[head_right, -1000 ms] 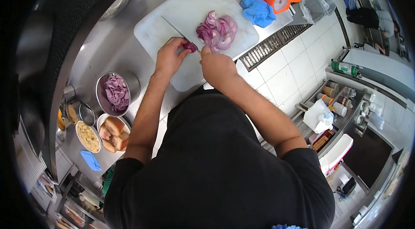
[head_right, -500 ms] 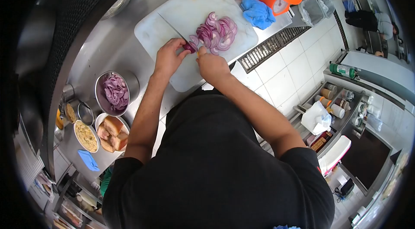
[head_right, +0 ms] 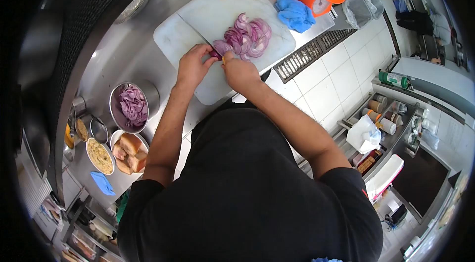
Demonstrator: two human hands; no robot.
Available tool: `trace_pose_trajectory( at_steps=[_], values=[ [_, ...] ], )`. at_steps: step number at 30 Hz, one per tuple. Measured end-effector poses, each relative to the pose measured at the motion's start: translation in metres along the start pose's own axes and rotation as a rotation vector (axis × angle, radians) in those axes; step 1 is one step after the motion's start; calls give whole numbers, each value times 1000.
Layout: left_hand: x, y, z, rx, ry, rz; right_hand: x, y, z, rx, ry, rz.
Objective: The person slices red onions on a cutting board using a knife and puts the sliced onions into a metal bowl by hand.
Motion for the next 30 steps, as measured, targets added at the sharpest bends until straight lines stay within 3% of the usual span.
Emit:
trace_pose_trajectory(
  at_steps=[7,11,15,18,21,24,30],
  values=[
    [2,3,2,-15,-2,-24,25,-17,36,20,-87,-19],
    [3,1,0,-2,22,-32,6,4,-12,2,-44,-46],
    [4,11,3,6,29,-80,2,10,-10,-50,-53,-42],
    [8,27,10,-140,111,-302,2,18,-4,-84,-48,-41],
    [5,27,9,-222,66,-366,15,33,8,-107,-14,-74],
    [-2,17,2,-310,-48,-175,18,47,8,-103,20,-74],
    [6,16,-25,85,-21,166,15,27,7,-105,49,-48]
  ],
)
Point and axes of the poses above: each hand's wrist, its own x-axis away from the middle knuckle, its own z-axis out of the back of the hand, y = z × x, the point moved 6 cm from there along -x, towards the middle knuckle, and after that the axes turned 4 degrees about -x, right-handed, at the moved point
